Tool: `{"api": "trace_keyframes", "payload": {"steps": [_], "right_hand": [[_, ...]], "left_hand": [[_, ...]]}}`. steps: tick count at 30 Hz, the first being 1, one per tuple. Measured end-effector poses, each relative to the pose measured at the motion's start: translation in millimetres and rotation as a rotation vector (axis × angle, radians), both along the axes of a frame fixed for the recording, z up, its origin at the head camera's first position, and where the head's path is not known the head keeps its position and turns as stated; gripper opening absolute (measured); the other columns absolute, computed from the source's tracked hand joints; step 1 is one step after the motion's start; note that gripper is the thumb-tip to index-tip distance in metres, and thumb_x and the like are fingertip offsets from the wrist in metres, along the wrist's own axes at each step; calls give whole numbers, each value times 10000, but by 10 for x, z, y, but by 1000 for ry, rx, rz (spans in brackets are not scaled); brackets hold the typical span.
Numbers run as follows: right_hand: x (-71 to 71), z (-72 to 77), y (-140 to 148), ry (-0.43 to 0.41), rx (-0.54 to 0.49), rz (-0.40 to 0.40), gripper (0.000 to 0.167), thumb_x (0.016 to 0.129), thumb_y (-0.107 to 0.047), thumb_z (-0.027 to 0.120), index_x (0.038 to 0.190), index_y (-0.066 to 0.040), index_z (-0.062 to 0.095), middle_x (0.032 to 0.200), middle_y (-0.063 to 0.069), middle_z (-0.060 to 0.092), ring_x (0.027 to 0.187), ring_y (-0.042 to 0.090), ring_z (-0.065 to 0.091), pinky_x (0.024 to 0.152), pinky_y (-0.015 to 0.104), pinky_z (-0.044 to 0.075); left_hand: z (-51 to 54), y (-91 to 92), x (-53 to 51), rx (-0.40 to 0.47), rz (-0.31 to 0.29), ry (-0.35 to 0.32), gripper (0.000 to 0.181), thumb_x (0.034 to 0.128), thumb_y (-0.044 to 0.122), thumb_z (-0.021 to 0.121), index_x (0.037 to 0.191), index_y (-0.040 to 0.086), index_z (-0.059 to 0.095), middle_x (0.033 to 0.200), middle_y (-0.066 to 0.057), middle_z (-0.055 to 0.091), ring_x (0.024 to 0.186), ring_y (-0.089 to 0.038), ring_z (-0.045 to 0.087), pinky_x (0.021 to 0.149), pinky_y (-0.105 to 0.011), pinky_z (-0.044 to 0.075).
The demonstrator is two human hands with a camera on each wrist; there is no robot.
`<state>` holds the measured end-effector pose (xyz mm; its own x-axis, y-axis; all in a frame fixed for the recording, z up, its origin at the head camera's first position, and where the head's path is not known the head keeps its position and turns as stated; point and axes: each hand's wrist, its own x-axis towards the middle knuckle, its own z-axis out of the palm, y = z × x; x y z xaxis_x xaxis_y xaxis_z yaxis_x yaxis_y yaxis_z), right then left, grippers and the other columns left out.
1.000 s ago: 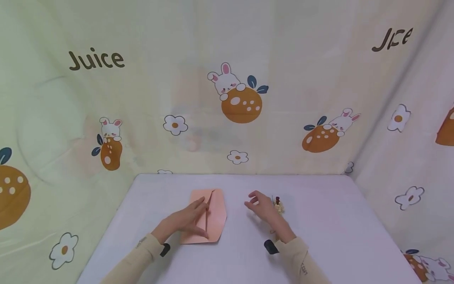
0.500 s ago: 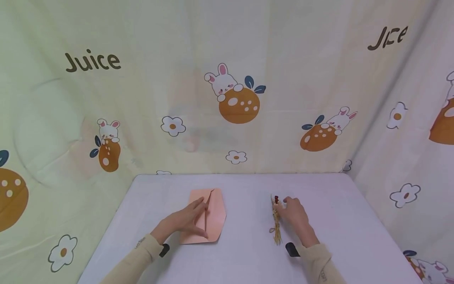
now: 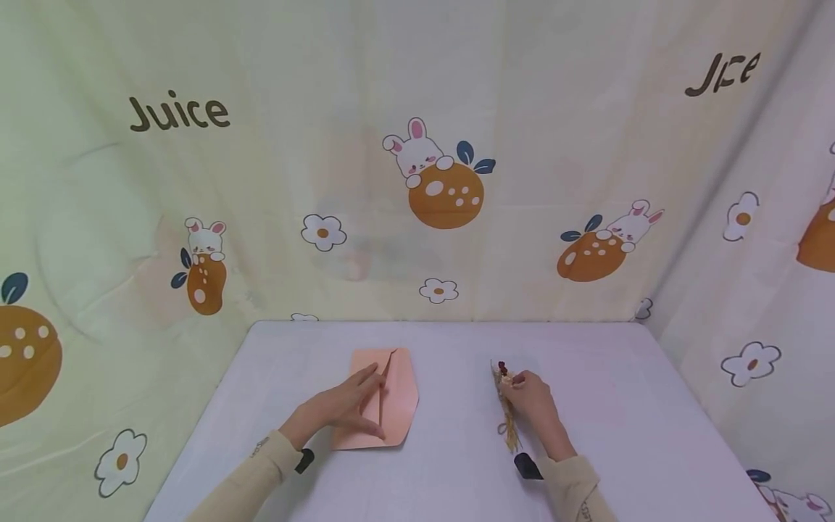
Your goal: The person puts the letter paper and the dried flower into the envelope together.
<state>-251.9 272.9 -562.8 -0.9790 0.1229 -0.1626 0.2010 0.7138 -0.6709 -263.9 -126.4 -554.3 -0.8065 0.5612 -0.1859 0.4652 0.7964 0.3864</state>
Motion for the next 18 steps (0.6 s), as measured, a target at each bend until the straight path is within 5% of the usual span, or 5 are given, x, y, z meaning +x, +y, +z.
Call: {"api": "trace_keyframes", "payload": {"steps": [10,18], "right_hand": [[-20,-28,-138,-31,-218,-60,507,962,-347,650,1215,89,593,1027,182,699,862,205,619,657,286,462],[-57,106,-335,-57,-341,-72,520,962,-394,655,1233,44,582,951,79,735,843,186,640,653,299,479]], "left_hand": [[-29,-3,-11,-12,4,20,918,695,772,732,1392,290,381,1679,-122,166,1512,-336,296,976,-554,515],[-35,-2,-7,-3,3,22,904,693,765,742,1371,280,391,1676,-132,171,1506,-338,305,948,-564,521]]}}
